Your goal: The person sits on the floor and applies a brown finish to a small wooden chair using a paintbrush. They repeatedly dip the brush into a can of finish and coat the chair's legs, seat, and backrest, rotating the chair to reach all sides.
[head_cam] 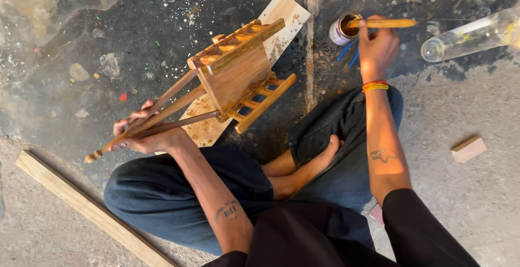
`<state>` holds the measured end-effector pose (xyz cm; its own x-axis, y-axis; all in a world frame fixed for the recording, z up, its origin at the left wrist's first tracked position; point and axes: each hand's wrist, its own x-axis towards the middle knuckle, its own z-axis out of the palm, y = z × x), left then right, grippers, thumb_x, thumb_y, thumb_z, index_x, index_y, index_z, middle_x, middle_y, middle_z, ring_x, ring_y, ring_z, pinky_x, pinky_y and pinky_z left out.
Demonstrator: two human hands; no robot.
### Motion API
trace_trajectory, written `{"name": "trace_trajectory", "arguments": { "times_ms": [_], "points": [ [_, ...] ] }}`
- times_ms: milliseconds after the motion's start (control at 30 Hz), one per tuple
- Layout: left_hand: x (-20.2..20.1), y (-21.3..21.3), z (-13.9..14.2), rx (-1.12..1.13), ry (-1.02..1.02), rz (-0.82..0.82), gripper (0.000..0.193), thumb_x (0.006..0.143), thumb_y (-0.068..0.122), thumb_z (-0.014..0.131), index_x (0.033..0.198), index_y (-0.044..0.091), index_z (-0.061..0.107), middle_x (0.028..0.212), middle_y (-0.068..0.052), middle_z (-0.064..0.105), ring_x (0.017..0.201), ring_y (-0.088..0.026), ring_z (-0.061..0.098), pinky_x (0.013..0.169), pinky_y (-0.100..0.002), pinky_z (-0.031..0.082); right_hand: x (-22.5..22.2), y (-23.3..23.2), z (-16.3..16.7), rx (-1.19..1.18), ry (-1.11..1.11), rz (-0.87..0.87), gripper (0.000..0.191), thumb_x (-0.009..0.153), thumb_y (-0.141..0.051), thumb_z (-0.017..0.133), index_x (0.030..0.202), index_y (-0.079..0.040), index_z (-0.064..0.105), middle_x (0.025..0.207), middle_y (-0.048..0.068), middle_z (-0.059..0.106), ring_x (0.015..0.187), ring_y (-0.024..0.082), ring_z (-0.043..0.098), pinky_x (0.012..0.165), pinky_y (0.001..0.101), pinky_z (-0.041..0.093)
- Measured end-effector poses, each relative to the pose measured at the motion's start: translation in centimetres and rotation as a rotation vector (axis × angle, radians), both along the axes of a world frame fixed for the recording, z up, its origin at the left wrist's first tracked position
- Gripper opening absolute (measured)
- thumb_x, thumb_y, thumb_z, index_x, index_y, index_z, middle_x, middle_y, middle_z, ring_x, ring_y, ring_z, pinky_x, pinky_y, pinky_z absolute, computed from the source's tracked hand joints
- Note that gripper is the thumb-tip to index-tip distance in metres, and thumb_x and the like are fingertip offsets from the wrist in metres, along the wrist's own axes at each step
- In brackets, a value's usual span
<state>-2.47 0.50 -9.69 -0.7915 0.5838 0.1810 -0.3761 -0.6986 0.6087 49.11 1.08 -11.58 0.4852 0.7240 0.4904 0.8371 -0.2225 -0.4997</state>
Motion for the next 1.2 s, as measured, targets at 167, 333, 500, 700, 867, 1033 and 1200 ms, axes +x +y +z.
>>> {"name": "trace_trajectory", "arguments": {
  "times_ms": [167,333,500,700,867,1033,1200],
  "points": [
    [-0.9,-0.4,0.2,0.062,0.064,-0.014,0.053,0.101,0.061,0.047,0.095,0.010,0.056,0.072,-0.012,0.064,0.067,-0.023,0.070,0.071,-0.051,0.066,1.4,-0.9,-1.7,0.152,0.115,0.065,0.013,0.099,-0.017,0.084,0.104,-0.009,0.077,0.087,0.008,0.077,0.068,0.016,0.071,0.061,0.0330,0.057],
    [-2.5,-0.8,0.8,0.148,0.013,0.007,0.053,0.102,0.057,0.044,0.093,0.006,0.055,0.070,-0.009,0.064,0.065,-0.024,0.071,0.069,-0.051,0.067,3.0,-2.6,-1.4,0.140,0.612,-0.035,0.011,0.099,-0.016,0.078,0.107,-0.009,0.075,0.086,0.006,0.073,0.067,0.014,0.067,0.059,0.0315,0.052],
    [-2.7,-0.3,1.6,0.158,0.050,0.067,0.052,0.102,0.056,0.044,0.093,0.006,0.055,0.071,-0.015,0.068,0.067,-0.024,0.073,0.072,-0.054,0.068,1.1,-1.4,-1.1,-0.010,0.014,0.147,0.014,0.099,-0.017,0.083,0.109,-0.008,0.076,0.094,0.008,0.076,0.075,0.018,0.071,0.068,0.0339,0.056],
    [-2.5,-0.3,3.0,0.126,0.244,-0.060,0.056,0.099,0.065,0.040,0.097,0.010,0.054,0.073,-0.014,0.068,0.075,-0.030,0.076,0.099,-0.059,0.067,1.7,-1.6,-1.3,0.031,0.355,0.018,0.014,0.102,-0.021,0.080,0.110,-0.010,0.076,0.088,0.004,0.072,0.070,0.012,0.068,0.060,0.0286,0.052],
    [-2.6,-0.1,2.8,0.115,0.098,-0.073,0.059,0.099,0.065,0.044,0.092,0.007,0.054,0.077,-0.014,0.063,0.078,-0.033,0.074,0.089,-0.058,0.066,4.0,-4.9,-1.2,0.188,0.840,-0.030,0.016,0.104,-0.018,0.075,0.113,-0.006,0.070,0.091,0.001,0.073,0.068,0.006,0.066,0.049,0.0181,0.049],
    [-3.0,-0.3,1.4,0.194,0.000,-0.010,0.057,0.099,0.062,0.044,0.088,0.006,0.054,0.074,-0.015,0.062,0.072,-0.031,0.071,0.078,-0.053,0.065,3.7,-6.6,-0.1,0.151,0.869,0.009,0.017,0.106,-0.013,0.071,0.121,-0.005,0.068,0.089,0.002,0.069,0.066,0.006,0.060,0.051,0.0195,0.047],
    [-3.3,-0.2,0.9,0.243,0.011,-0.064,0.056,0.097,0.062,0.045,0.088,0.008,0.055,0.069,-0.013,0.062,0.066,-0.027,0.070,0.068,-0.049,0.064,1.5,-7.3,2.4,0.111,0.878,0.184,0.024,0.106,-0.008,0.069,0.129,-0.005,0.063,0.104,0.002,0.069,0.079,0.006,0.065,0.058,0.0193,0.052]
  ]
}}
